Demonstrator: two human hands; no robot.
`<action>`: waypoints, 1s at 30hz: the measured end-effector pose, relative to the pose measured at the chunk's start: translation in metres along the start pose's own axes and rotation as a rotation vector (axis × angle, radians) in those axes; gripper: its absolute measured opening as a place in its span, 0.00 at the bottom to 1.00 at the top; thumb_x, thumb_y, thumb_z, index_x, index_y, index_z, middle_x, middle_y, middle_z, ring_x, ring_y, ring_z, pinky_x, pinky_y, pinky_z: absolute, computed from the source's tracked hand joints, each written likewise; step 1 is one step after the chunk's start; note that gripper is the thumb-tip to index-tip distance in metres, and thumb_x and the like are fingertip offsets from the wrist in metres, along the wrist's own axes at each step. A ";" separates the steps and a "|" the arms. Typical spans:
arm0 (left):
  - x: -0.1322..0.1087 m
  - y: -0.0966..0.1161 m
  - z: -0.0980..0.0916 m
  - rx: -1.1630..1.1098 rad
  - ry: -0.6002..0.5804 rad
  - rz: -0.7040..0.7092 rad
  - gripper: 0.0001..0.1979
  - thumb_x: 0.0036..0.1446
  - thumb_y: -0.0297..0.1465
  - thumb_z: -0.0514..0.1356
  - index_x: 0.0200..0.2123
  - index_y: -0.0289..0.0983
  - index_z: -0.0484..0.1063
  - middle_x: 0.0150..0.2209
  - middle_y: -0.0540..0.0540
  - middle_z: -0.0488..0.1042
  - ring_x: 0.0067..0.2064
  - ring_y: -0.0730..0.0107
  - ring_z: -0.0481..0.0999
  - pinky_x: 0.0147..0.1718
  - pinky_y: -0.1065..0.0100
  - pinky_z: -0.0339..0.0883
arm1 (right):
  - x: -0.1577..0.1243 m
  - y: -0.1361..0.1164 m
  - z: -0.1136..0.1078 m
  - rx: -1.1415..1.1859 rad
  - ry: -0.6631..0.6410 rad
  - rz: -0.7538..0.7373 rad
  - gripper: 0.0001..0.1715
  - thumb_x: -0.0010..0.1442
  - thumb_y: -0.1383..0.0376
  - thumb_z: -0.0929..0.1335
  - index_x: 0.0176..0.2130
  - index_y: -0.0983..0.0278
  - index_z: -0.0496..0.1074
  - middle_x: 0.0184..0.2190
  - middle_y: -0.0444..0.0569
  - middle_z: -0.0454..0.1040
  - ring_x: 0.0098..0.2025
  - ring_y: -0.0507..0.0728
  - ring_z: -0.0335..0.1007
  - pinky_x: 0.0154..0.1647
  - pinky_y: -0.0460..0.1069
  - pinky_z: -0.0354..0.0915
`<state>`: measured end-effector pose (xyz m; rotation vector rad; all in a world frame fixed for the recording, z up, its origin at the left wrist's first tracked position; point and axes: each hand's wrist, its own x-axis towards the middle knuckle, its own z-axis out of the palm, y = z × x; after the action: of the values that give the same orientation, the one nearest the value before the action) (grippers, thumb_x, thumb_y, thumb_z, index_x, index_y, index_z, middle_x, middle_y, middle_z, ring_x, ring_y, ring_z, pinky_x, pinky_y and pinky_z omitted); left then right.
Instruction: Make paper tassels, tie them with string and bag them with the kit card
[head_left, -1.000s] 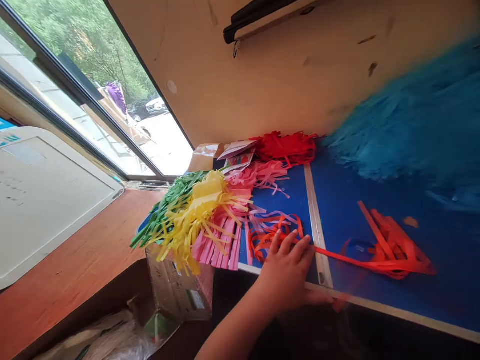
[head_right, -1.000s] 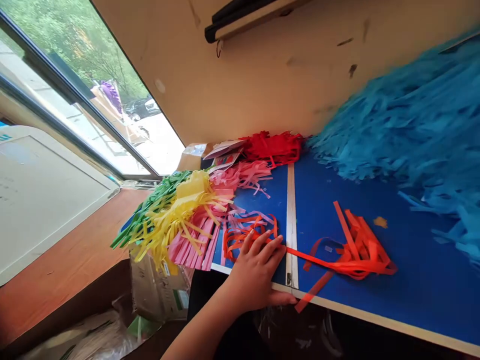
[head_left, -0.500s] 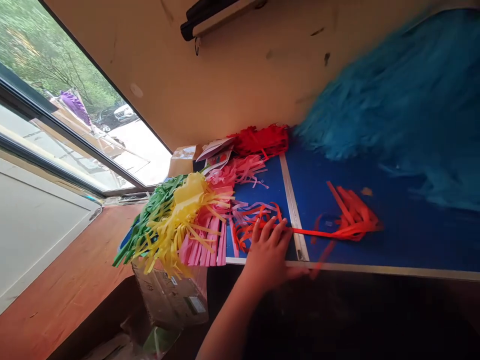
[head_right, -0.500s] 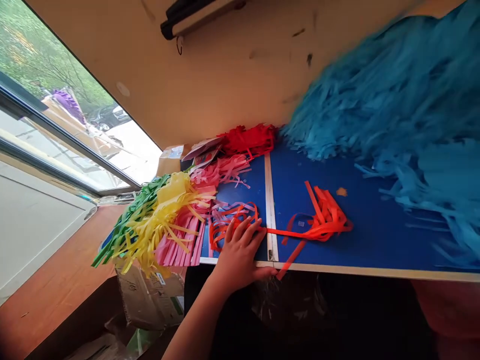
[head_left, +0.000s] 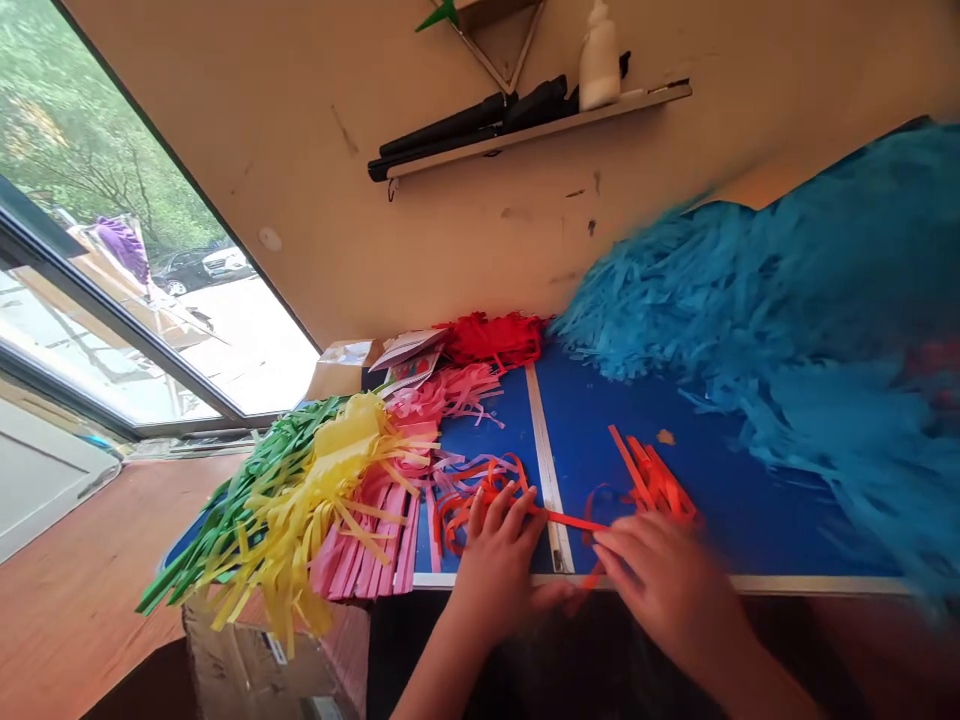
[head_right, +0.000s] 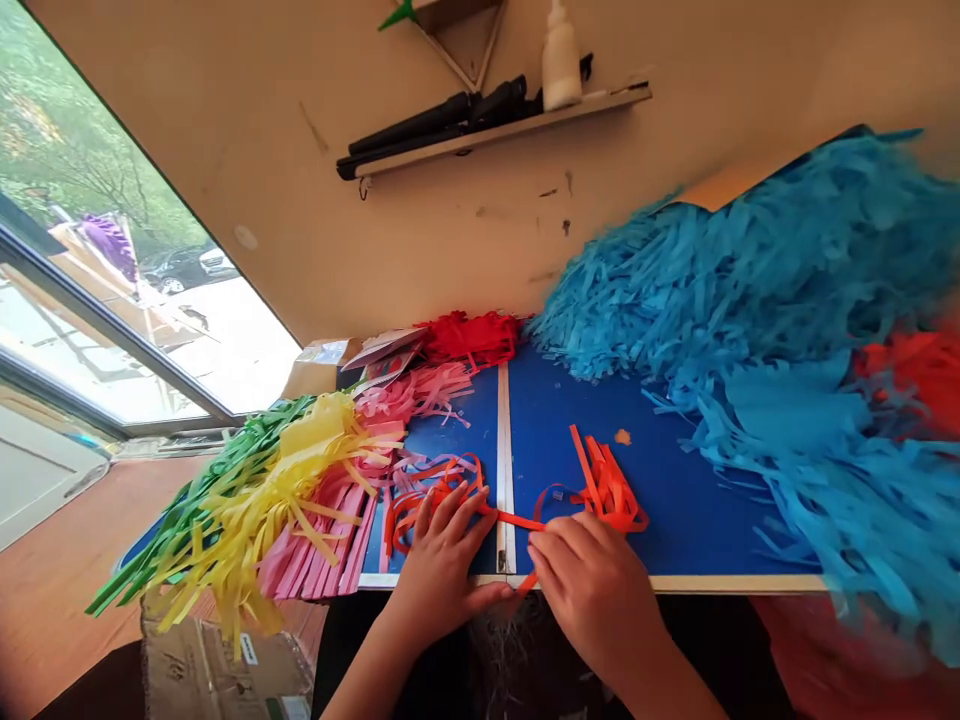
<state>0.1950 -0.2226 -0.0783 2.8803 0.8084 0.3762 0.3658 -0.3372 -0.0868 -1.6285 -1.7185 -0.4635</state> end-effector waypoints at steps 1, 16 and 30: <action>0.000 0.001 -0.002 -0.015 -0.005 -0.007 0.37 0.49 0.58 0.53 0.55 0.41 0.66 0.60 0.42 0.63 0.60 0.45 0.58 0.59 0.40 0.39 | 0.009 0.002 0.009 -0.029 -0.034 -0.028 0.07 0.62 0.67 0.63 0.36 0.64 0.71 0.33 0.46 0.71 0.34 0.53 0.65 0.37 0.51 0.62; 0.008 0.005 0.010 0.026 0.162 -0.012 0.08 0.58 0.34 0.57 0.38 0.41 0.75 0.50 0.49 0.73 0.56 0.53 0.63 0.59 0.45 0.43 | 0.037 0.007 0.033 -0.391 -0.236 -0.399 0.09 0.41 0.76 0.69 0.19 0.64 0.67 0.20 0.47 0.65 0.28 0.56 0.57 0.29 0.52 0.47; 0.025 0.028 -0.007 0.109 0.144 0.268 0.10 0.54 0.38 0.59 0.34 0.37 0.70 0.28 0.48 0.72 0.29 0.65 0.68 0.30 0.64 0.58 | 0.034 -0.010 -0.011 -0.280 0.037 -0.339 0.20 0.59 0.74 0.57 0.19 0.63 0.61 0.17 0.46 0.59 0.22 0.54 0.53 0.26 0.50 0.48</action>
<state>0.2274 -0.2328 -0.0614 3.1012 0.4728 0.5914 0.3602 -0.3216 -0.0533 -1.5033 -1.9787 -0.9267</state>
